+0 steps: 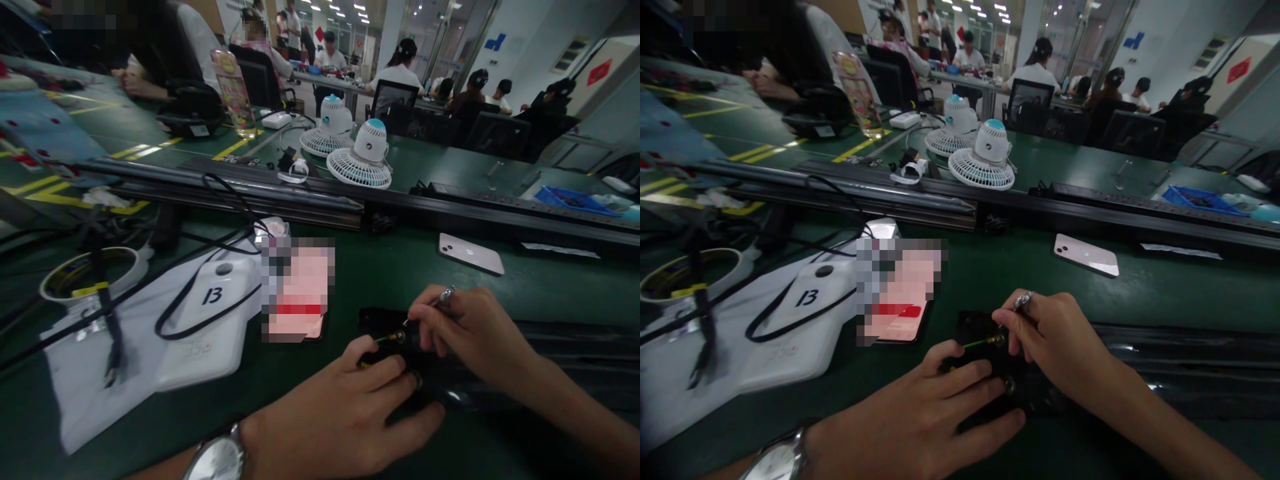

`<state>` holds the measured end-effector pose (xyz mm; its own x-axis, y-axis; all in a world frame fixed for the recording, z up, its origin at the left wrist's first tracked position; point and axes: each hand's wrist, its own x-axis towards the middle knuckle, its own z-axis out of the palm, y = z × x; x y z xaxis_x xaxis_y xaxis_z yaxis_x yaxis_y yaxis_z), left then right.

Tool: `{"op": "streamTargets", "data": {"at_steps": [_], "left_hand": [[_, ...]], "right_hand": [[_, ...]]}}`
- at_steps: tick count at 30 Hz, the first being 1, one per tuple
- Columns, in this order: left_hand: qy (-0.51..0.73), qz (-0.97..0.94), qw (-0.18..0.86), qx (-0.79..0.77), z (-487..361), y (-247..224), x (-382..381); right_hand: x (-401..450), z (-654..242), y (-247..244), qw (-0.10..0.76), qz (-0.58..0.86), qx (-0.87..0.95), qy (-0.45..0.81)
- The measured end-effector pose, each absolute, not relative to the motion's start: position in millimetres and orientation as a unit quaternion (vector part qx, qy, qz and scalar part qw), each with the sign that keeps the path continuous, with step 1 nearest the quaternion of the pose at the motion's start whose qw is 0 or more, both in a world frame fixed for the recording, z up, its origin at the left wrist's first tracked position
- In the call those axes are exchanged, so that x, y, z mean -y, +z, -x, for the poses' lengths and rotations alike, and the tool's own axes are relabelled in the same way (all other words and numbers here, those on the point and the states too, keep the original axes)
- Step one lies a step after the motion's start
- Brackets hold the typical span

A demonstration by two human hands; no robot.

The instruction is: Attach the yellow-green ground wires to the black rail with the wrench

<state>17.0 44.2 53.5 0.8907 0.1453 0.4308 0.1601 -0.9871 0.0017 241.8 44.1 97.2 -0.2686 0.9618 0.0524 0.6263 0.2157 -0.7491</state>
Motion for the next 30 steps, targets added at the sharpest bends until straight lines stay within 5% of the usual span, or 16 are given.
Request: {"op": "streamTargets", "data": {"at_steps": [30], "left_hand": [[-0.233, 0.968, 0.022, 0.087, -15.3, 54.2, -39.9]], "right_hand": [[-39.1, -248.0, 90.6, 0.235, 0.459, 0.803, 0.3]]}}
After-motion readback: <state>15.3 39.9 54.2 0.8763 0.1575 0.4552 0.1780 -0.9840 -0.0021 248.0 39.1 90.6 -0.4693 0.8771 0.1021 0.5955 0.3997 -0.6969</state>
